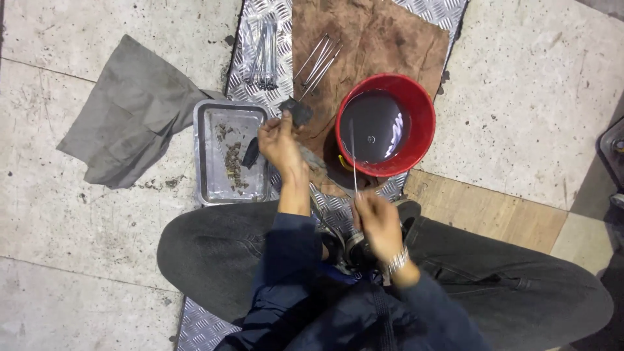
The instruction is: Cleaning a small mechanical component by dipping it in a bucket of solvent and scrubbing it with a tool.
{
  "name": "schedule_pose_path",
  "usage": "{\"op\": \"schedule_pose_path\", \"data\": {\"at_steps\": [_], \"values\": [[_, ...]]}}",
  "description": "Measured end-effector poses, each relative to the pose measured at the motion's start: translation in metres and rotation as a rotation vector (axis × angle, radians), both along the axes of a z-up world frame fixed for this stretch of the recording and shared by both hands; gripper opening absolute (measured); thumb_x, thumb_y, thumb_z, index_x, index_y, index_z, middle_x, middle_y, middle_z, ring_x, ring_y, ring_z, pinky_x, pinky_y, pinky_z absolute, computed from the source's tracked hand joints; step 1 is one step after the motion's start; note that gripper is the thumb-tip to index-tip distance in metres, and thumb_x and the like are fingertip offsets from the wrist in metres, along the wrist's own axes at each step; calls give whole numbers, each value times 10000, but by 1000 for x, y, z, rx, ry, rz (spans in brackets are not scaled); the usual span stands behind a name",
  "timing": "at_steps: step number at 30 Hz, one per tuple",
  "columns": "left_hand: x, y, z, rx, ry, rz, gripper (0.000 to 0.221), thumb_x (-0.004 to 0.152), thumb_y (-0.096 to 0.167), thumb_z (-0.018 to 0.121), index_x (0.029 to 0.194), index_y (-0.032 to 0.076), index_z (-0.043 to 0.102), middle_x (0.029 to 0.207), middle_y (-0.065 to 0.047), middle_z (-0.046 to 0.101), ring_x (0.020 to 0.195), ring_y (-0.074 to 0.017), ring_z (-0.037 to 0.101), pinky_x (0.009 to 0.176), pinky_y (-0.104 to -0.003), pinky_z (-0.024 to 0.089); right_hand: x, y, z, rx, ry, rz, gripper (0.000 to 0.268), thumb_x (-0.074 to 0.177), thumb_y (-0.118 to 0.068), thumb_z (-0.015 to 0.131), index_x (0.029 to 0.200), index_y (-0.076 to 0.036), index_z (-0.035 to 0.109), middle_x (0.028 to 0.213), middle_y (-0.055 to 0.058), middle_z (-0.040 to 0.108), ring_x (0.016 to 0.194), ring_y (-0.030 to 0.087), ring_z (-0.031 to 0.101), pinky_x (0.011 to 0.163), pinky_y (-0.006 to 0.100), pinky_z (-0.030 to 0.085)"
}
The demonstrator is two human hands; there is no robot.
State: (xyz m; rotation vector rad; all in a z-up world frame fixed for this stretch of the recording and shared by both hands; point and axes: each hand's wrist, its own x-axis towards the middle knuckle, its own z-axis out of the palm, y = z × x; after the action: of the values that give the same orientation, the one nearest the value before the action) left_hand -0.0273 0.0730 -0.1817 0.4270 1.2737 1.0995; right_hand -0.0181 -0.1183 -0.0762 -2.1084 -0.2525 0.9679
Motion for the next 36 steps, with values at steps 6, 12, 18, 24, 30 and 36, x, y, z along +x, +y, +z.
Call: {"op": "schedule_pose_path", "data": {"at_steps": [6, 12, 18, 24, 30, 36], "values": [[-2, 5, -22, -9, -26, -17, 268, 838, 49, 814, 945, 53, 568, 680, -113, 653, 500, -201, 683, 484, -256, 588, 89, 117, -104, 5, -423, 65, 259, 990, -303, 650, 848, -125, 773, 662, 85, 714, 731, 290, 735, 665, 395, 538], [-4, 17, -40, -41, -39, -2, 282, 833, 37, 827, 945, 28, 568, 711, -112, 645, 556, -204, 700, 530, -271, 628, 89, 157, -96, -140, -352, 268, 441, 920, -451, 713, 1126, -61, 726, 919, 227, 741, 982, 468, 706, 830, 572, 587], [-2, 19, -47, -45, -52, 18, 296, 831, 50, 835, 970, 20, 576, 723, -133, 649, 560, -239, 708, 523, -288, 638, 53, 95, -28, -135, -363, 297, 285, 963, -301, 666, 1142, -104, 769, 900, 193, 764, 920, 448, 715, 732, 529, 566], [0, 20, -22, -59, -109, -25, 289, 845, 73, 820, 976, 29, 567, 729, -100, 608, 626, -174, 672, 574, -260, 650, 158, 64, -146, -609, -464, 574, 498, 910, -293, 668, 1381, -134, 648, 1339, 210, 624, 1246, 404, 614, 1014, 499, 531], [0, 15, -7, -22, -149, -37, 289, 842, 63, 829, 968, 19, 572, 736, -91, 608, 643, -167, 671, 571, -250, 650, 202, 54, -333, -835, -306, 1035, 608, 775, -406, 728, 1329, -156, 719, 1379, 249, 614, 1205, 446, 650, 932, 546, 573], [-5, 13, -7, 38, -165, -41, 267, 856, 48, 818, 966, 23, 576, 741, -103, 626, 662, -204, 700, 582, -264, 651, 185, 47, -306, -865, -268, 1391, 467, 811, -303, 543, 1116, -49, 791, 1098, 153, 788, 1103, 315, 734, 901, 399, 595]]}}
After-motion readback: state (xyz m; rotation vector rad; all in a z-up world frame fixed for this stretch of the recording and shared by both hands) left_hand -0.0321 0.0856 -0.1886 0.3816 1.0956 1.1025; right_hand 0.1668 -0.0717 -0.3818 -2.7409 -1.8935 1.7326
